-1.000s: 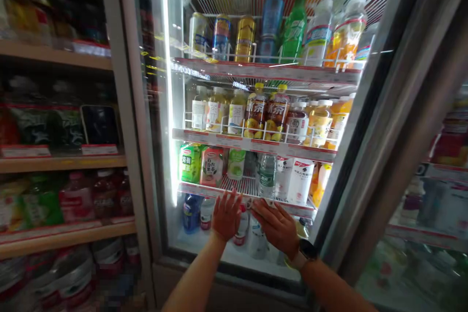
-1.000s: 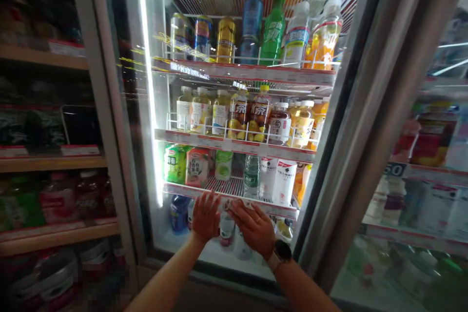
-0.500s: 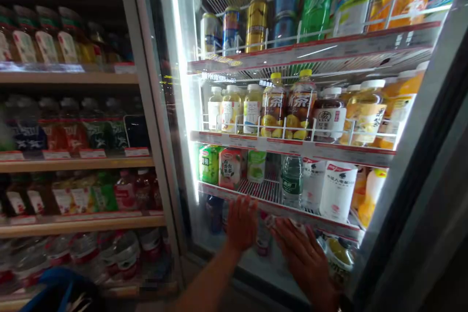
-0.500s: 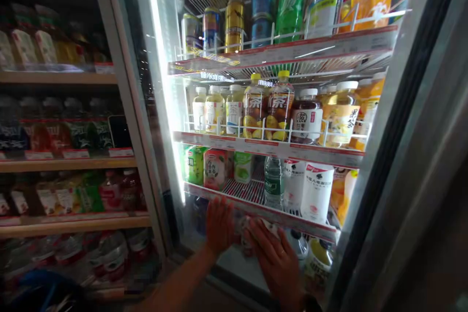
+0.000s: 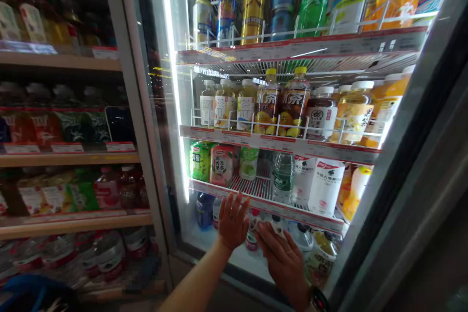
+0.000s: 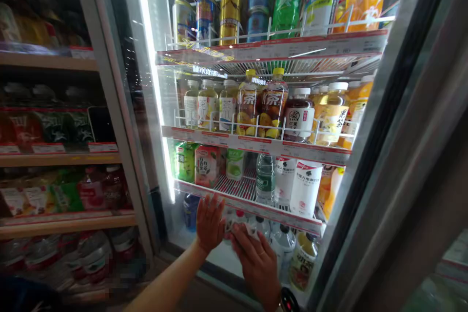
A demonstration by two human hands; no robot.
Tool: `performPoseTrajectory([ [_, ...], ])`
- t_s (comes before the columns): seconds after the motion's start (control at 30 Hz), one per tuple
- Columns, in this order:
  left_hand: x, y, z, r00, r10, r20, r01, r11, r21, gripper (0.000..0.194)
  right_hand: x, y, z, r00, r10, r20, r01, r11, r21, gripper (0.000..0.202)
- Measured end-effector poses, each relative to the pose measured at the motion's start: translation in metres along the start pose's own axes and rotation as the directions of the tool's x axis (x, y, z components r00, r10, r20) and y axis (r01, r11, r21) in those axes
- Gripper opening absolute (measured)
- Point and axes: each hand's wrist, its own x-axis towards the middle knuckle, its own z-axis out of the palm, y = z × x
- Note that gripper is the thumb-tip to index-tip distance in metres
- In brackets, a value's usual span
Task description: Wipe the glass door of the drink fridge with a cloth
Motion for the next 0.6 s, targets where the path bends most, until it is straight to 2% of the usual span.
performPoseTrajectory([
  [0.1,-0.001,0.0,0.0,1.0,0.003,0.004,-0.003,1.0,0.015,0.057,-0.014,-0.009,0.015,0.998,-0.047,0.032,0.047,0.999,0.028,0.042],
  [0.17,-0.002,0.0,0.0,1.0,0.0,0.012,0.0,1.0,0.025,0.058,-0.015,-0.008,0.015,0.996,-0.081,0.045,0.08,0.997,0.023,0.039],
  [0.27,-0.003,0.0,0.0,1.0,-0.008,0.016,0.007,1.0,0.019,0.057,-0.004,0.001,-0.003,0.994,-0.082,0.068,0.082,0.997,0.002,0.04],
  [0.33,-0.003,0.0,0.0,1.0,-0.004,0.015,0.004,1.0,0.008,0.057,0.006,0.013,-0.021,0.999,0.002,0.054,0.001,0.998,-0.064,0.043],
  [0.4,-0.003,0.0,0.0,1.0,-0.006,0.012,0.006,1.0,-0.003,0.056,0.017,0.027,-0.039,0.995,0.096,-0.02,-0.098,0.982,-0.161,0.048],
  [0.47,-0.003,0.0,0.001,1.0,-0.011,0.002,0.011,1.0,-0.016,0.056,0.026,0.042,-0.053,0.983,0.134,-0.124,-0.16,0.96,-0.231,0.054],
  [0.6,-0.003,0.0,0.001,1.0,-0.019,0.002,0.02,0.999,-0.035,0.057,0.036,0.058,-0.058,0.957,0.131,-0.26,-0.2,0.943,-0.264,0.06],
])
